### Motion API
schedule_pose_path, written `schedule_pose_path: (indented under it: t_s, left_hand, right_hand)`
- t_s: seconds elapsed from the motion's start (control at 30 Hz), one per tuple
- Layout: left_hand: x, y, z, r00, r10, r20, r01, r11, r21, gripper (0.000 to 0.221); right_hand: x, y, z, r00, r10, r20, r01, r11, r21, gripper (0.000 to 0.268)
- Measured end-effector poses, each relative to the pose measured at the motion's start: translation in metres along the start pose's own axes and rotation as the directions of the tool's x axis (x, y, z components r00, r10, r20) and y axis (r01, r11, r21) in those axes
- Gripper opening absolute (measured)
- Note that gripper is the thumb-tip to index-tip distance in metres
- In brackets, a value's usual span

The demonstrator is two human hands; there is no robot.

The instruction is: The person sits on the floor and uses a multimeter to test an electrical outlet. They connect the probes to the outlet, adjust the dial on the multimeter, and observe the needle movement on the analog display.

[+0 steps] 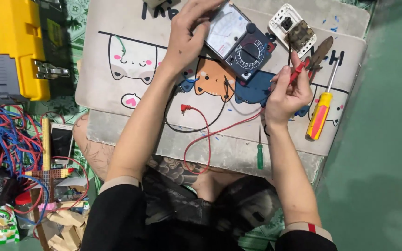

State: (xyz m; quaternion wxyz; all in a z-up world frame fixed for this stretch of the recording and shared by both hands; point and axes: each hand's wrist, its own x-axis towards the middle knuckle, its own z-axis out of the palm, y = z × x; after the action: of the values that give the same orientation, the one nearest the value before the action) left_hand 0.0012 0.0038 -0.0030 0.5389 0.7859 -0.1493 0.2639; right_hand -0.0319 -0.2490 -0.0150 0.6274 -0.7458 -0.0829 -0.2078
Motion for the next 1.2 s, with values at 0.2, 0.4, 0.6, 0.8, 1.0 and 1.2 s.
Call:
schedule_pose_path:
  t_s: [0.2, 0.4, 0.6, 0.8, 1.0, 1.2]
  left_hand:
    - [0.001, 0.002, 0.002, 0.998, 0.031, 0.057, -0.031, 0.999, 0.013, 0.042]
    - [-0.007, -0.009, 0.007, 0.995, 0.038, 0.098, -0.05, 0.99, 0.129, 0.042]
    - [-0.003, -0.001, 0.008, 0.978, 0.04, 0.204, -0.067, 0.99, 0.127, 0.063]
    - [-0.006, 0.004, 0.014, 0.992, 0.094, 0.086, -0.108, 0.978, 0.18, 0.028]
    - [-0.001, 0.034, 0.008, 0.97, 0.235, 0.067, -0.245, 0.924, 0.293, 0.021]
    - [0.003, 0.041, 0.01, 0.919, 0.34, 0.202, -0.36, 0.93, 0.076, 0.018]
  right_hand:
    - [0.002, 0.011, -0.002, 0.994, 0.11, 0.018, -0.111, 0.978, 0.174, 0.024]
    - [0.004, 0.008, 0.001, 0.994, 0.069, 0.087, -0.084, 0.979, 0.187, 0.033]
    - [0.003, -0.002, 0.005, 0.996, 0.055, 0.066, -0.061, 0.994, 0.091, 0.024]
    - [-0.001, -0.003, 0.005, 0.989, -0.011, 0.145, 0.011, 1.0, 0.002, 0.018]
    - [0.004, -0.007, 0.006, 0.971, -0.125, 0.201, 0.131, 0.991, -0.015, 0.015]
    - [0.003, -0.008, 0.007, 0.967, -0.127, 0.223, 0.131, 0.991, -0.003, 0.016]
